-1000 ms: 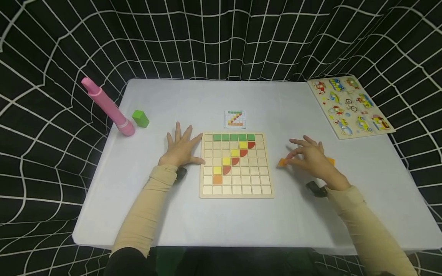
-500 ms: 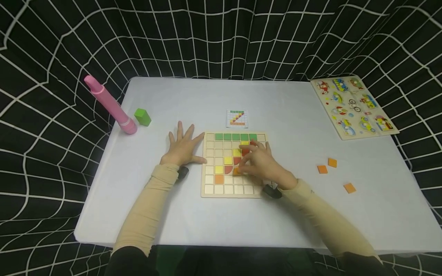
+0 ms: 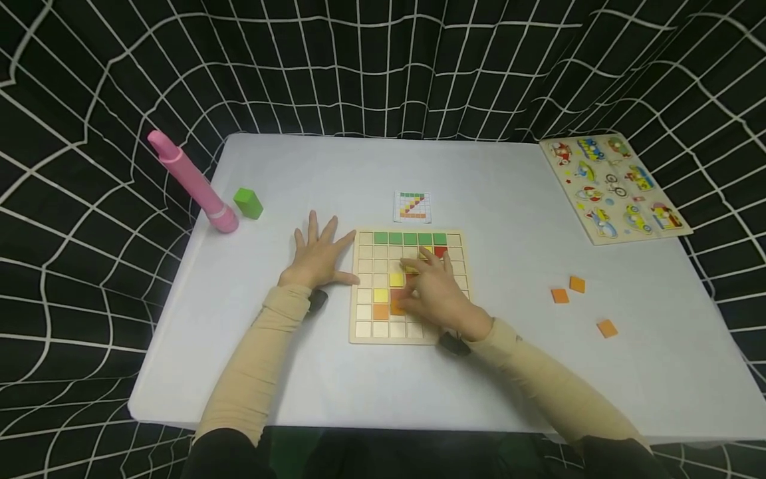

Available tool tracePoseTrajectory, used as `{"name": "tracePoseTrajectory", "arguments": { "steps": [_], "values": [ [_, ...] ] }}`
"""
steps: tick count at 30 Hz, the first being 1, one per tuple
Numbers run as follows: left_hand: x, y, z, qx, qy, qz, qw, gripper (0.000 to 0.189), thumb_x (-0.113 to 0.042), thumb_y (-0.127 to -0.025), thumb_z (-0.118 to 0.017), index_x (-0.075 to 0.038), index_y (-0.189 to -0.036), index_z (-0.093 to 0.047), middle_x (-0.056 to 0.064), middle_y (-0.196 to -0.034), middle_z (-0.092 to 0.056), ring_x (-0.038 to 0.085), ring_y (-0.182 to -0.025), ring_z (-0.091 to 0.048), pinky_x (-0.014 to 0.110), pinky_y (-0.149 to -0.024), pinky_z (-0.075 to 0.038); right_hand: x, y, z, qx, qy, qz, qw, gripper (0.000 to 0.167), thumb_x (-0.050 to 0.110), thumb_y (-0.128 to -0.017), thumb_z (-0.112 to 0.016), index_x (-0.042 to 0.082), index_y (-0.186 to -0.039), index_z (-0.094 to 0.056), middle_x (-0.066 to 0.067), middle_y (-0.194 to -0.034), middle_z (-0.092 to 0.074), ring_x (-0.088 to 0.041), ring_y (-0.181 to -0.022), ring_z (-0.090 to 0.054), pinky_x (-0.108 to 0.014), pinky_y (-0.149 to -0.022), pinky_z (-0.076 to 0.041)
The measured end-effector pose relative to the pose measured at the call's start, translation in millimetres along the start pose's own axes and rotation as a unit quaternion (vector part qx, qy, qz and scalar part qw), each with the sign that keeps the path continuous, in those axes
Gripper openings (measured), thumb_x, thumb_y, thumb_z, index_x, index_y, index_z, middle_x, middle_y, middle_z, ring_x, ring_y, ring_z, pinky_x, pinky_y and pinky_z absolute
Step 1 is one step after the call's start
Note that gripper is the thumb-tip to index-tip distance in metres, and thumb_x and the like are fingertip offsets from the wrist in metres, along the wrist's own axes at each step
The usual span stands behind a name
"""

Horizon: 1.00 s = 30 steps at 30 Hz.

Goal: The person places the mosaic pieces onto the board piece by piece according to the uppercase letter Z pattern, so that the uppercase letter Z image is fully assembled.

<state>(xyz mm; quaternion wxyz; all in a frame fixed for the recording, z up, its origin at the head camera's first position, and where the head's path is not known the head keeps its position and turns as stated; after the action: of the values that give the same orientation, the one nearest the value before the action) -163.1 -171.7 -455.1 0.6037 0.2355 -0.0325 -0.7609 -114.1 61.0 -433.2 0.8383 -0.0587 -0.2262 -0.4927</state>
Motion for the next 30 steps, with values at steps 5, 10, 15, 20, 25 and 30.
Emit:
{"name": "tracePoseTrajectory", "arguments": {
  "steps": [5,10,15,20,25,30],
  "values": [
    [-1.0,-1.3,0.6,-0.004,0.001,-0.003,1.0000,0.106,-0.059,-0.078,-0.081,-0.024,-0.164,-0.030,0.017,-0.176,-0.001,0.051,-0.156,0.026,0.077,-0.123,0.007,0,2.3,-2,-0.007,0.008,0.011,0.9999,0.010,0.027,-0.079,-0.089,0.017,-0.079,-0.084,-0.014,-0.150,-0.060,-0.051,-0.154,-0.030,-0.083,-0.120,-0.008],
    [-1.3,-2.2,1.5,-0.003,0.001,-0.004,1.0000,0.106,-0.059,-0.078,-0.081,-0.024,-0.164,-0.029,0.018,-0.176,-0.001,0.051,-0.156,0.026,0.078,-0.122,0.008,-2,3.6,3,-0.031,0.013,0.012,0.9994,0.011,0.032,-0.080,-0.088,0.022,-0.083,-0.084,-0.013,-0.149,-0.060,-0.051,-0.153,-0.030,-0.084,-0.119,-0.008],
    [0.2,-2.7,0.0,0.001,0.001,-0.002,1.0000,0.107,-0.060,-0.078,-0.080,-0.025,-0.164,-0.028,0.017,-0.176,-0.001,0.050,-0.156,0.027,0.078,-0.122,0.008,-16,4.5,15,-0.056,0.028,-0.002,0.9980,0.020,0.034,-0.083,-0.086,0.019,-0.096,-0.082,-0.015,-0.150,-0.059,-0.053,-0.153,-0.028,-0.086,-0.117,-0.007],
    [1.0,-2.3,-1.1,-0.004,0.002,-0.004,1.0000,0.106,-0.060,-0.078,-0.080,-0.025,-0.164,-0.028,0.018,-0.176,-0.002,0.051,-0.156,0.026,0.078,-0.122,0.007,-50,16.1,39,-0.081,0.033,-0.037,0.9955,0.038,0.032,-0.086,-0.083,0.010,-0.116,-0.078,-0.020,-0.153,-0.055,-0.055,-0.155,-0.021,-0.087,-0.116,0.000],
    [0.1,0.7,-0.9,-0.008,0.004,-0.005,0.9999,0.106,-0.059,-0.078,-0.080,-0.024,-0.164,-0.029,0.019,-0.175,-0.002,0.052,-0.156,0.025,0.079,-0.122,0.007,-98,41.9,68,-0.089,0.036,-0.100,0.9903,0.043,0.029,-0.086,-0.083,0.006,-0.122,-0.075,-0.025,-0.157,-0.048,-0.061,-0.153,-0.019,-0.090,-0.113,0.002],
    [-0.4,2.3,-0.9,-0.007,0.004,-0.007,0.9999,0.105,-0.058,-0.079,-0.080,-0.024,-0.164,-0.029,0.019,-0.176,-0.002,0.051,-0.156,0.025,0.079,-0.122,0.007,-144,73.1,83,-0.079,0.044,-0.122,0.9884,0.043,0.028,-0.083,-0.085,0.004,-0.118,-0.076,-0.030,-0.152,-0.049,-0.066,-0.148,-0.021,-0.094,-0.107,0.001]
  ]
}}
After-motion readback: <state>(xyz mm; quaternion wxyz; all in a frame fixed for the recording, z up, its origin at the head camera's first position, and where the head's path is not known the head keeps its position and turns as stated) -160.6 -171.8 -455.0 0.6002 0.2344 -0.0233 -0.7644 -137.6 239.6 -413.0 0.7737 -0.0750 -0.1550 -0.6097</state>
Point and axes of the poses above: each hand's wrist, its own y-axis away from the middle knuckle, its own z-axis out of the back of the hand, x = y × z, the point moved 3 cm from there along -y, towards the middle knuckle
